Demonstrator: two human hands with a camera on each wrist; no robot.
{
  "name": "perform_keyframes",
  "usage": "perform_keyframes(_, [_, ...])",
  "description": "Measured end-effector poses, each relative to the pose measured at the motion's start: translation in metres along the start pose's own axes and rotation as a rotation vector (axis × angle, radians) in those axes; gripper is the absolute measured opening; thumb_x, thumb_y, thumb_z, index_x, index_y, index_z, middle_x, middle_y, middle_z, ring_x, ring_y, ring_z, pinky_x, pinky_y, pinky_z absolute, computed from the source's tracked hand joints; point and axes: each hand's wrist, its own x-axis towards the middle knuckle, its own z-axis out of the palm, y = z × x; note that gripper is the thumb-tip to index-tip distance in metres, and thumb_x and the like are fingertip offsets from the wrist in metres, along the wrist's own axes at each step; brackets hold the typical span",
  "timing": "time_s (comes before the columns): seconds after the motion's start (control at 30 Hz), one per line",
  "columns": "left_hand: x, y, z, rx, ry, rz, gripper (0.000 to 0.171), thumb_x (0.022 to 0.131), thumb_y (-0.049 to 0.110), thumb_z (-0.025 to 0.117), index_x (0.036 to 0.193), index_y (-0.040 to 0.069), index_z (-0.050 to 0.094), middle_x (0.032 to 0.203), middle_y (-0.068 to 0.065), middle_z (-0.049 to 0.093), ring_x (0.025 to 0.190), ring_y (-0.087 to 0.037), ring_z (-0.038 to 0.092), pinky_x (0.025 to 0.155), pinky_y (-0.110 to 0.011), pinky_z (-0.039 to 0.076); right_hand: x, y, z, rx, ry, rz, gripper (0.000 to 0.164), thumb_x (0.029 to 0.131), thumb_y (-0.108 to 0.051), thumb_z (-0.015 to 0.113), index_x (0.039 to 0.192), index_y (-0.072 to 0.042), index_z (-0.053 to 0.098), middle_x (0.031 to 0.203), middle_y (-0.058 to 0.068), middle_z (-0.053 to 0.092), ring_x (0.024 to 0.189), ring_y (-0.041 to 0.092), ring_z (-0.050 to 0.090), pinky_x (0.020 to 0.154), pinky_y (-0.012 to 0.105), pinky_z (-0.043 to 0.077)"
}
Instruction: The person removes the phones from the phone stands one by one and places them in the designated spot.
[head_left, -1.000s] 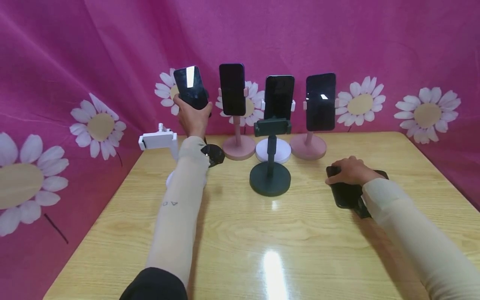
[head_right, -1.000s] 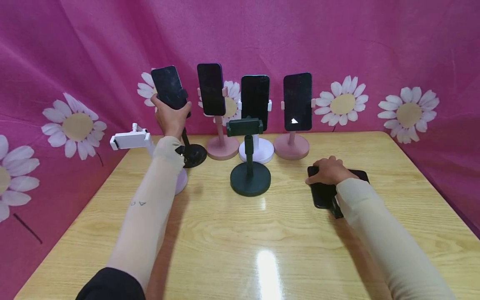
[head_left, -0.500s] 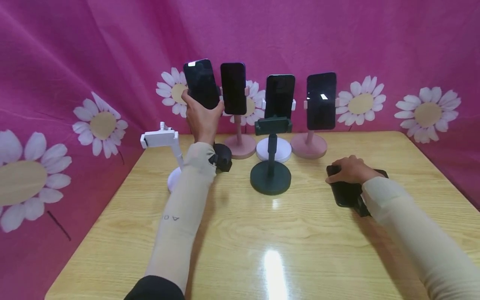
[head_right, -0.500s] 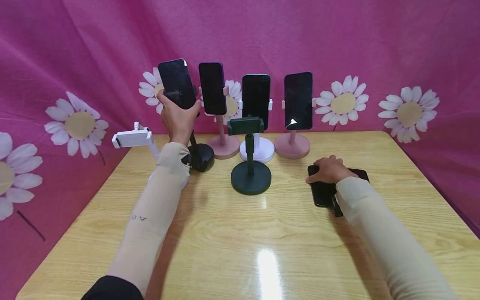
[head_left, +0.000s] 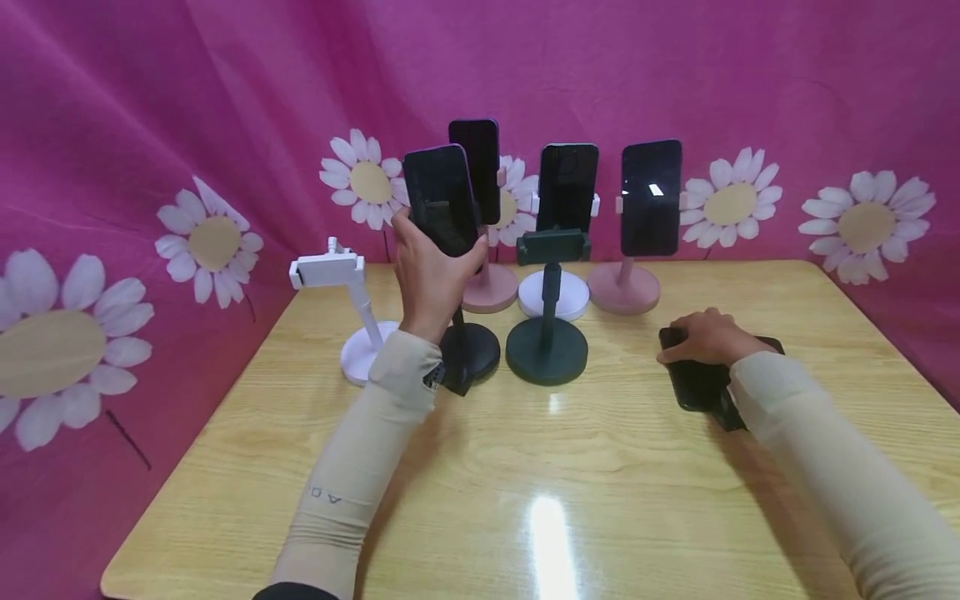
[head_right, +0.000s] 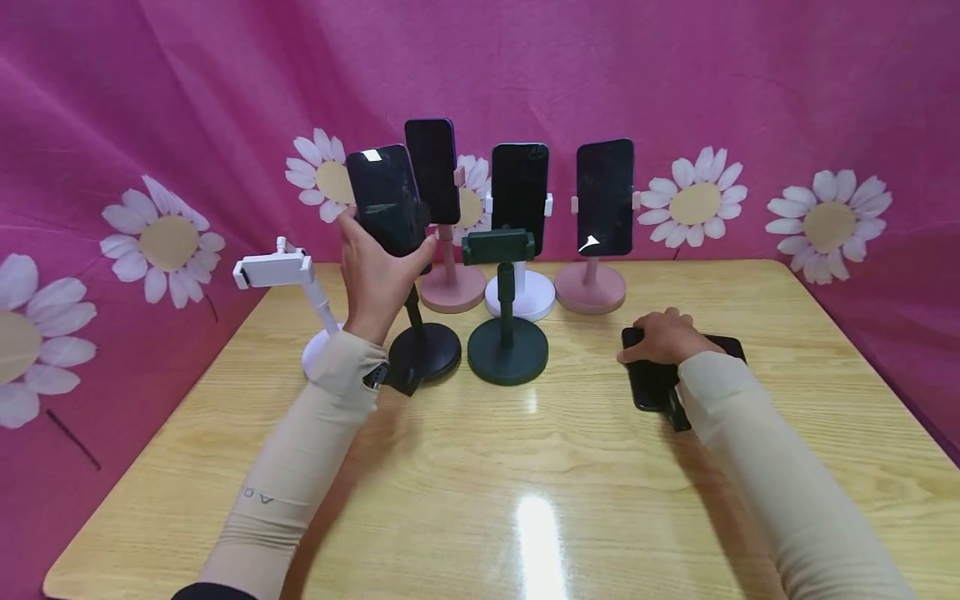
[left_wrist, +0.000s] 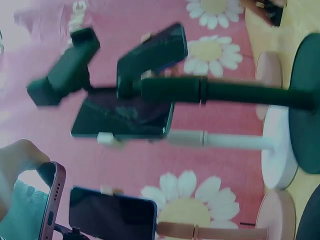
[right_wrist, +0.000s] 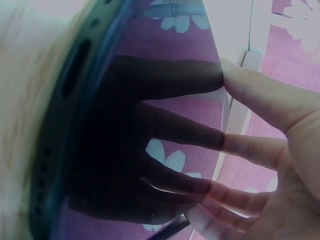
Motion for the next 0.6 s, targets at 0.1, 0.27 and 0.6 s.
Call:
perform_keyframes(0.1, [-0.015,0.003,-0.005,0.007,-0.009,0.020,0.096,0.070,0.052,0.078,0.141,0.014,0.025,0.134,-0.005,0.046,0.120,-0.016,0.049,0.101,-0.035,0.044,0.000,0.000,-0.001,0.012,-0.010,0.012,0.082,0.079,-0.050,0.073,0.131,0.009,0.050,0.108,0.030,0.052,0.099,0.047,0.041,0.076,0.055,0.043])
perform_keyframes(0.27, [-0.039,0.008,-0.016,0.007,-0.018,0.062,0.094,0.069,0.055,0.078,0.138,0.016,0.027,0.129,-0.002,0.048,0.116,-0.014,0.052,0.095,-0.034,0.049,0.000,0.000,-0.001,-0.005,-0.006,-0.008,0.080,0.080,-0.049,0.072,0.130,0.010,0.050,0.110,0.031,0.054,0.100,0.047,0.041,0.078,0.057,0.041])
perform_keyframes(0.6, [-0.077,0.015,-0.034,-0.020,-0.041,0.173,0.090,0.071,0.047,0.080,0.136,0.014,0.027,0.130,-0.005,0.045,0.112,-0.018,0.056,0.087,-0.037,0.053,-0.001,-0.002,-0.002,-0.006,-0.024,-0.019,0.081,0.080,-0.049,0.071,0.131,0.010,0.049,0.109,0.032,0.051,0.098,0.048,0.042,0.076,0.057,0.043])
